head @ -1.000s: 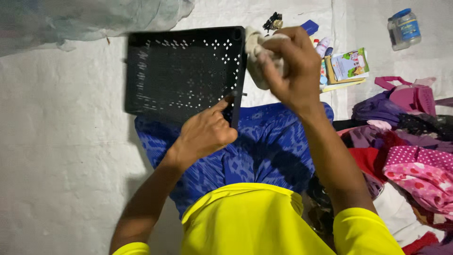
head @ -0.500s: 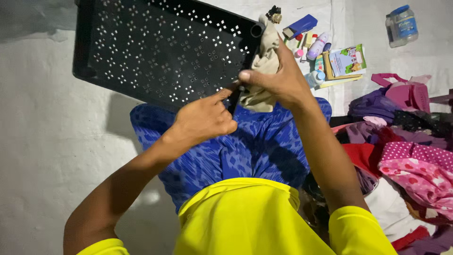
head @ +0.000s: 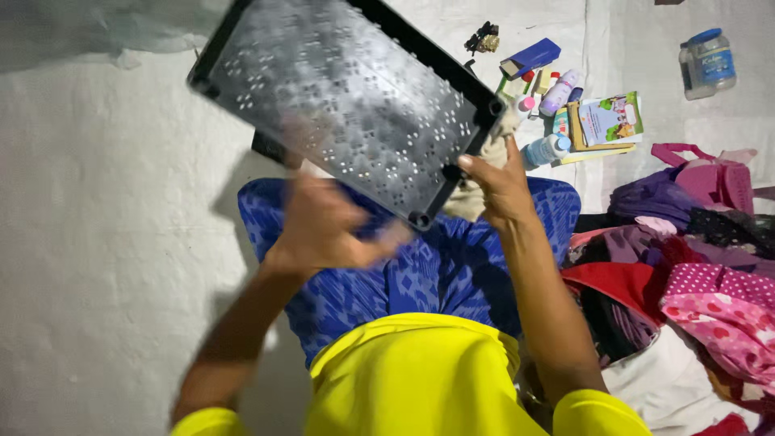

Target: The person sits on the floor and wipes several black plastic kitchen utensils, including a grater and a slicer, using a cloth. The person wipes the surfaces and edges of each item individually.

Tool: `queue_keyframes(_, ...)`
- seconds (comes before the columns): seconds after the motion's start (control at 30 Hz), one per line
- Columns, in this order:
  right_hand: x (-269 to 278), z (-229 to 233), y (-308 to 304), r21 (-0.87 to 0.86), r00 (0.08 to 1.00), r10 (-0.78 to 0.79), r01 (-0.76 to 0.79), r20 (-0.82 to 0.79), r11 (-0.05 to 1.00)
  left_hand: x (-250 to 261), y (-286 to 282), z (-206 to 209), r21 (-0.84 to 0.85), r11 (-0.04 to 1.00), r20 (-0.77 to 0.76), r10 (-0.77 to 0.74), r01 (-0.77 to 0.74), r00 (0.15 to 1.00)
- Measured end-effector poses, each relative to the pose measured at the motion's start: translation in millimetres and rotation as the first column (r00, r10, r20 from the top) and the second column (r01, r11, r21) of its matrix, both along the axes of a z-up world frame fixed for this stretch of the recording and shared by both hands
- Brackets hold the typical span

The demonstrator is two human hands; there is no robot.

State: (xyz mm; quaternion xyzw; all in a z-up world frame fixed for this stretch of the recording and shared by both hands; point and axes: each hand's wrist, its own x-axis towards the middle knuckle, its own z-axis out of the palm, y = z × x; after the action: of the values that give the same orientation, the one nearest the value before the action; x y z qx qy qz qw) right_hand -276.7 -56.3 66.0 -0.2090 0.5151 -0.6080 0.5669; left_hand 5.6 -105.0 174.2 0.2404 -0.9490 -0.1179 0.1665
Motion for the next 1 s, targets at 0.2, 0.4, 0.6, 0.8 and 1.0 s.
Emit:
queue_keyframes(0.2, -2, -27, 27, -0.154, 0.995, 0.053, -0.039, 0.088, 0.987, 18, -41, -85, 0.832, 0.499, -0.509, 0.86, 0.242, -0.024)
queue_keyframes(0.4, -47, -46, 32, -0.004, 0.733, 0.012, -0.02, -0.68, 1.0, 25, -59, -115, 0.613, 0.562, -0.6, 0.788, 0.556, -0.135)
queue_keyframes(0.6, -64, -19, 17, -0.521, 0.843, -0.502, 0.344, -0.196, 0.781, 27, -34, -175, 0.657, 0.739, -0.753, 0.63, 0.149, 0.193)
queue_keyframes(0.8, 64, 22, -26, -0.39, 0.818, -0.282, 0.078, -0.501, 0.917, -20, 2, -212, 0.627, 0.779, -0.754, 0.6, 0.019, 0.267)
queue_keyframes(1.0, 103, 58, -56, -0.436, 0.572, -0.361, 0.007, -0.737, 0.9, -19, 15, -200, 0.525, 0.843, -0.712, 0.51, -0.115, 0.482)
